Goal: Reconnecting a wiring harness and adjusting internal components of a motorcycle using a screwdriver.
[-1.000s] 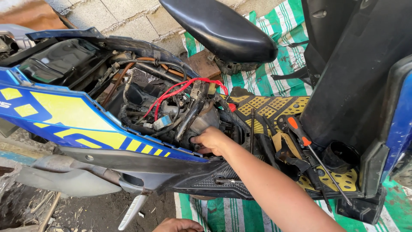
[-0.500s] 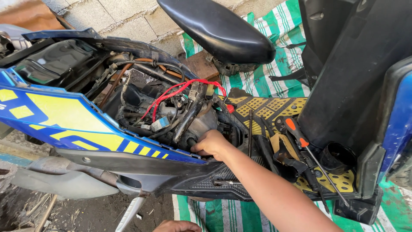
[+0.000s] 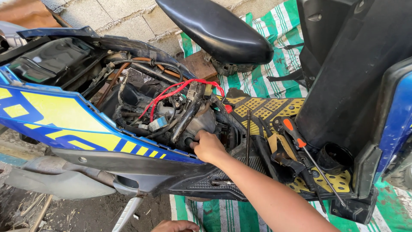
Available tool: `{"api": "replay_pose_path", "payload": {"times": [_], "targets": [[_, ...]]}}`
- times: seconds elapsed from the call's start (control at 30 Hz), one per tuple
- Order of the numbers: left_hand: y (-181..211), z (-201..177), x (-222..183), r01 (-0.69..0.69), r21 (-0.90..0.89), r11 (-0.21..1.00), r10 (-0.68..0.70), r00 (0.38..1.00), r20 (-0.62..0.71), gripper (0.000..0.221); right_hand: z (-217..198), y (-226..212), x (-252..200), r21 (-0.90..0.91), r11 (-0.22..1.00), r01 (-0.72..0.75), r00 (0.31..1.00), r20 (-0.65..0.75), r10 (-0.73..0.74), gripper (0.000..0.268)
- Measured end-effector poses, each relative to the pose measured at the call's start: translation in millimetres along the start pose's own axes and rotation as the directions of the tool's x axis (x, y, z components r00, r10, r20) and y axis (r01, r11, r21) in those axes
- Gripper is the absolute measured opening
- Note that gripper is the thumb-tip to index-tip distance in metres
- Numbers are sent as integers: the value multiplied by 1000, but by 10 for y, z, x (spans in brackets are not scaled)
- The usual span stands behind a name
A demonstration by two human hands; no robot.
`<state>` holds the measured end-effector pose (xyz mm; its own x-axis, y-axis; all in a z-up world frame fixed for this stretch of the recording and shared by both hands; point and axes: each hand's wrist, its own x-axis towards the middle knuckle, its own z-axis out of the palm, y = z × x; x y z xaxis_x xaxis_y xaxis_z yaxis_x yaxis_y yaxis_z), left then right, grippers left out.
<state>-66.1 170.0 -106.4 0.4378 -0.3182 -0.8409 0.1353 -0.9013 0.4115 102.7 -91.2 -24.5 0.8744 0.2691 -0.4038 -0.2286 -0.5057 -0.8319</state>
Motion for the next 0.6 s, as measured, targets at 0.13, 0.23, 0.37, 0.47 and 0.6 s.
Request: {"api": "replay_pose_path", "payload": {"times": [0.13, 0.23, 0.37, 0.47, 0.6], "targets": [[111, -45, -36, 67, -22, 998, -66, 998, 24, 61, 101, 74, 153, 197, 980, -27, 1000, 6, 27, 25], [103, -56, -35, 61, -20, 998, -61, 998, 26, 62, 168, 212, 349, 224, 972, 64, 998, -24, -60, 53], [50, -64, 7, 56, -15, 998, -55, 998, 32, 65, 159, 185, 345, 273, 962, -3, 1000, -11, 6, 30], [-53, -22, 54, 54, -14, 998, -54, 998, 46, 67, 142, 149, 310, 286, 958, 0, 1000, 5, -1, 44], [-143, 32, 77, -53, -7, 999, 53, 999, 5, 65, 112, 106, 282, 280, 954, -105, 994, 22, 103, 40]]}}
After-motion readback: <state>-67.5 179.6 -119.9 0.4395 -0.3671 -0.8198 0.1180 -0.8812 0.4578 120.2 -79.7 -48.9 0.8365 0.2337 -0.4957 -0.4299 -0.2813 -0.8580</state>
